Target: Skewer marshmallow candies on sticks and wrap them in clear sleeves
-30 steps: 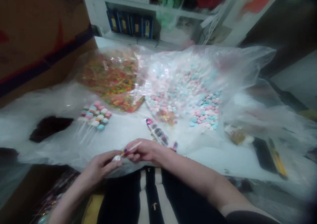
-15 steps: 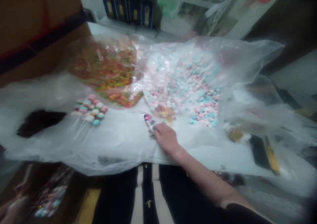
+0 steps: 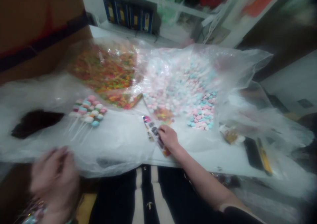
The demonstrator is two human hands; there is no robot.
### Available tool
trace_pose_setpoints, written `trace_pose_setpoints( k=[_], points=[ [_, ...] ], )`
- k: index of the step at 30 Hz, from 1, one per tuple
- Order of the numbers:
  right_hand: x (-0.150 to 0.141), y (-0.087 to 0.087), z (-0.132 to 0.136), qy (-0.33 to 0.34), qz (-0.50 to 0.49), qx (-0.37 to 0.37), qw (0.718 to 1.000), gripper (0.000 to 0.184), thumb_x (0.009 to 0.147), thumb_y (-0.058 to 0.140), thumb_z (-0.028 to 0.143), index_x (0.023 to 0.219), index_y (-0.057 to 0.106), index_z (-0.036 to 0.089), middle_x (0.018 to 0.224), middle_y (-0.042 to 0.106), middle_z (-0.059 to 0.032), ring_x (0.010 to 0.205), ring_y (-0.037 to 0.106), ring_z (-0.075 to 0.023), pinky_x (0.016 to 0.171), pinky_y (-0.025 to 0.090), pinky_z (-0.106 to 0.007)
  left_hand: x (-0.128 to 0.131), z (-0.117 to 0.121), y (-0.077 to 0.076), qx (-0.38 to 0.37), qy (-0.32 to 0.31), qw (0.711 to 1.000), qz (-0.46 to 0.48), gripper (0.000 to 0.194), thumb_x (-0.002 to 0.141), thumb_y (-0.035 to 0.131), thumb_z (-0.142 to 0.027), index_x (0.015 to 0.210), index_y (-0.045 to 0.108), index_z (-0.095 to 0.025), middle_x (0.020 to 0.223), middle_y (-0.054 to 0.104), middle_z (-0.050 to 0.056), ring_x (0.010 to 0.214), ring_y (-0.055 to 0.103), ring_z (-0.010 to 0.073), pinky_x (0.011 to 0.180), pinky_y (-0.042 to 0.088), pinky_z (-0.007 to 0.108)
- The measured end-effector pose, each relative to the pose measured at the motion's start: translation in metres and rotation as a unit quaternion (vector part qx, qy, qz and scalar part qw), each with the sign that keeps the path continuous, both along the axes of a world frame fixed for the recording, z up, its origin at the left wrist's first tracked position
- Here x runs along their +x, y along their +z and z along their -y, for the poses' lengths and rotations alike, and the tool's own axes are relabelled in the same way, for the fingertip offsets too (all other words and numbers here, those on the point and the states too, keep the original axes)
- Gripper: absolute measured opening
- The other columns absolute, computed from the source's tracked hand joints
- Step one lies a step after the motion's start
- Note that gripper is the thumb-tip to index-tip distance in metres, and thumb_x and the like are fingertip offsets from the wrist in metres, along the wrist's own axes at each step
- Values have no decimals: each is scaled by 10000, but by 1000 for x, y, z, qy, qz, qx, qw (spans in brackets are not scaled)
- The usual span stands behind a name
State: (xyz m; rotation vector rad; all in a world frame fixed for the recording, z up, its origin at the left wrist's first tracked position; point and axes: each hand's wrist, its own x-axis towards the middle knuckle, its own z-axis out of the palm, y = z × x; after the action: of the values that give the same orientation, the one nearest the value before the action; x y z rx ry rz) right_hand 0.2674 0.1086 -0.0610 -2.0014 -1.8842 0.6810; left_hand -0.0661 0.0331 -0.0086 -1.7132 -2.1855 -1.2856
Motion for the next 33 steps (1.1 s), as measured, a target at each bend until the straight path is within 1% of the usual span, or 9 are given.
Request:
trace_pose_setpoints(
  k=[1, 3, 6, 8, 13, 17, 22, 28, 33],
  points=[
    [-1, 0, 3, 30, -7, 21, 999, 187, 880, 507, 206, 929, 683, 244, 931, 648, -9, 901, 567, -160, 771, 384, -245, 14, -3, -2, 21, -7, 1000, -22, 250, 850, 614, -246, 1090, 674, -214, 1120, 693, 62, 1101, 614, 280, 1024, 441, 474],
    [-1, -1, 9, 107, -17, 63, 992, 185, 895, 522, 223, 974, 687, 247, 977, 627, -23, 940, 557, -161, 814, 398, -244, 51, -13, -11, 3, -134, 991, -25, 285, 874, 571, -205, 1147, 655, -210, 1123, 694, 81, 1053, 641, 240, 969, 486, 400],
    [4, -6, 18, 181, 16, 101, 978, 189, 929, 511, 261, 978, 691, 229, 1058, 621, -57, 982, 536, -185, 873, 397, -278, 107, -29, -39, -69, -392, 912, -98, 376, 908, 522, -242, 1275, 600, -214, 1311, 623, 114, 1286, 509, 265, 1073, 394, 431],
    [14, -8, 21, 182, 62, 112, 975, 228, 939, 507, 282, 1081, 672, 214, 1188, 610, -85, 1032, 517, -213, 923, 382, -325, 130, -34, -61, -146, -450, 863, -180, 457, 924, 503, -293, 1374, 527, -215, 1432, 529, 118, 1388, 384, 295, 1130, 291, 507],
    [42, -7, 26, 160, 146, 83, 973, 392, 899, 576, 446, 1223, 610, 228, 1408, 527, -90, 1149, 473, -280, 990, 345, -412, 127, -25, -95, -187, -434, 844, -253, 519, 936, 484, -412, 1421, 484, -229, 1488, 463, 109, 1426, 316, 302, 1162, 171, 526],
    [40, -9, 38, 178, 182, 96, 962, 571, 834, 640, 522, 1301, 558, 206, 1495, 435, -134, 1338, 347, -361, 1099, 215, -537, 113, -18, -96, -150, -438, 841, -281, 517, 939, 482, -417, 1427, 478, -249, 1501, 447, 89, 1429, 308, 296, 1169, 135, 499],
    [10, -26, 46, 204, 182, 165, 948, 574, 926, 516, 465, 1364, 501, 94, 1549, 334, -182, 1476, 118, -354, 1151, -35, -607, 111, -18, -97, -131, -440, 841, -286, 537, 929, 502, -415, 1443, 454, -264, 1495, 457, 90, 1428, 310, 298, 1166, 123, 503],
    [-33, -39, 13, 167, 165, 142, 962, 627, 951, 456, 471, 1397, 461, 30, 1539, 316, -237, 1477, 132, -363, 1155, -22, -614, 109, -19, -105, -92, -444, 855, -253, 704, 923, 496, -443, 1510, 296, -110, 1462, 470, 183, 1420, 330, 280, 1175, 163, 482],
    [-45, -35, -17, 146, 119, 150, 971, 629, 921, 516, 489, 1401, 469, 86, 1520, 372, -213, 1460, 188, -364, 1152, 0, -613, 109, -17, -106, -75, -435, 866, -236, 783, 903, 536, -445, 1523, 232, -77, 1479, 427, 222, 1428, 306, 297, 1162, 205, 491]
  ],
)
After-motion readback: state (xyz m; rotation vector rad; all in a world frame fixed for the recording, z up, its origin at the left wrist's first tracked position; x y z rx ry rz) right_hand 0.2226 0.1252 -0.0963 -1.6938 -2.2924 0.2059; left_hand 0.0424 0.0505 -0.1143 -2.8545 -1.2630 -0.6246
